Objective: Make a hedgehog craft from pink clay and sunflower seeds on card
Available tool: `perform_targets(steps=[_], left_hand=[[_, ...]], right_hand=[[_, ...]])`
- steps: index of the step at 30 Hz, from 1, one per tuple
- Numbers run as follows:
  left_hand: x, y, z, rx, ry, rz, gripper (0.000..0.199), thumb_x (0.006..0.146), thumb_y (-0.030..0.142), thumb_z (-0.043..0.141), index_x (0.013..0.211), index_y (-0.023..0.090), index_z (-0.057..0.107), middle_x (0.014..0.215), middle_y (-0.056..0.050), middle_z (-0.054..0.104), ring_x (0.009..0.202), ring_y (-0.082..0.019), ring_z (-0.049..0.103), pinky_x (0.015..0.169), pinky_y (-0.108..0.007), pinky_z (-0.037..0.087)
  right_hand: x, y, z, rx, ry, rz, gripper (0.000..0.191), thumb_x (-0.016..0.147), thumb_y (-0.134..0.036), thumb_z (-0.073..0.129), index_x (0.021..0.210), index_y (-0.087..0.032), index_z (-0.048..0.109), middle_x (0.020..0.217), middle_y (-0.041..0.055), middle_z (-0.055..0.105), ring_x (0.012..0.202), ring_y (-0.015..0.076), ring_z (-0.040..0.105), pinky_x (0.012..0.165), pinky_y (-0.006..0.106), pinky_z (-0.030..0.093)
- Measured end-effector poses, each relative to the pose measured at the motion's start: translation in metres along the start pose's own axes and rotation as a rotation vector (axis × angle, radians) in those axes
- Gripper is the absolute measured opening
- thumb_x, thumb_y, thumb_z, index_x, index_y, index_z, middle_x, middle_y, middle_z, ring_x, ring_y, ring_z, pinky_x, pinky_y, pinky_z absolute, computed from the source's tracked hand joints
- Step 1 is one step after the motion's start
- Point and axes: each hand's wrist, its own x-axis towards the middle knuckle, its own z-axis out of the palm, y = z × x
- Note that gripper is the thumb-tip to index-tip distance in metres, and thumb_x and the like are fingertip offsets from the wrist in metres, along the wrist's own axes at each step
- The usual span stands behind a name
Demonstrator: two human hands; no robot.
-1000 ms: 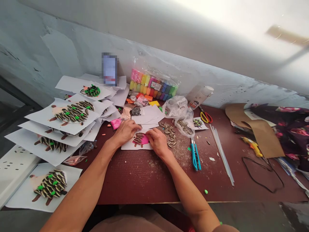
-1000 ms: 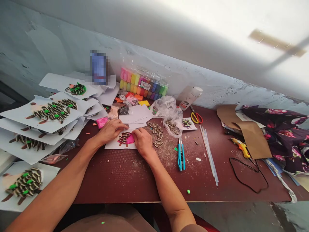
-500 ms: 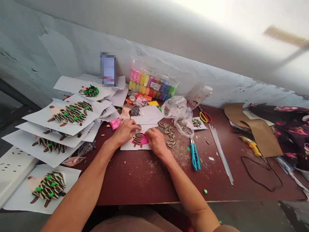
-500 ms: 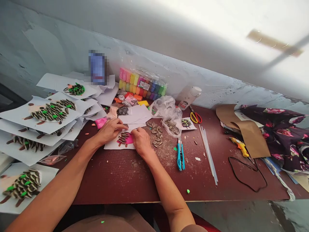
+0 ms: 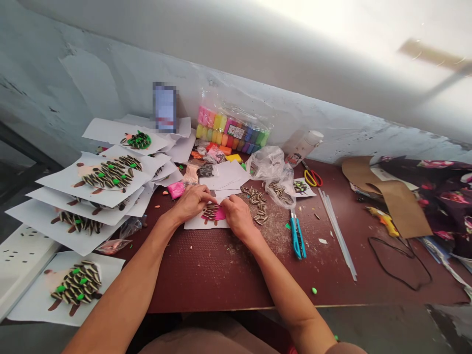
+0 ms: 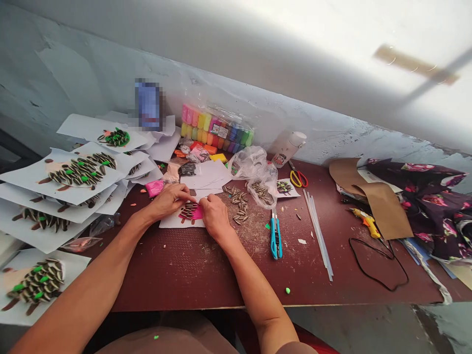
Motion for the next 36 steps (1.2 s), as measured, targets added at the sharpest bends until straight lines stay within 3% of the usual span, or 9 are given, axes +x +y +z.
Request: perform_targets(steps=[13,20,36], left_hand=[[0.0002,0.0013,-0.0006,-0.002,-0.017,-0.030,0.041,0.080,0.003,0.058,0.094,0.032,0.084,0.089,-0.003,0.067,0.090,-0.020,0.059,0.086,-0.036,0.042],[0.0005,0.0006,-0.0010,0.001,-0.016,-0.023,0.041,0.082,0.004,0.059,0.099,0.033,0.083,0.091,-0.003,0.069,0.090,-0.021,0.060,0.086,-0.037,0.042],[0.0000,-0.0011,0.0000,0.009,-0.008,-0.009,0.040,0.082,0.006,0.058,0.099,0.033,0.083,0.089,-0.003,0.069,0.090,-0.021,0.059,0.085,-0.036,0.043]], right_hand=[[0.0011,-0.0014,-0.0034,-0.022,-0.031,0.012,0.023,0.101,-0.017,0.051,0.096,-0.023,0.072,0.087,0.0024,0.060,0.079,0.0171,0.048,0.065,0.027,0.027],[-0.0016,-0.0014,-0.0067,-0.018,-0.045,0.015,0.023,0.102,-0.020,0.051,0.107,-0.025,0.073,0.097,0.0049,0.065,0.089,0.0185,0.057,0.070,0.027,0.033],[-0.0078,-0.0042,-0.0090,-0.022,-0.040,0.016,0.022,0.101,-0.021,0.052,0.112,-0.025,0.071,0.105,0.0066,0.066,0.095,0.0195,0.060,0.074,0.027,0.039]])
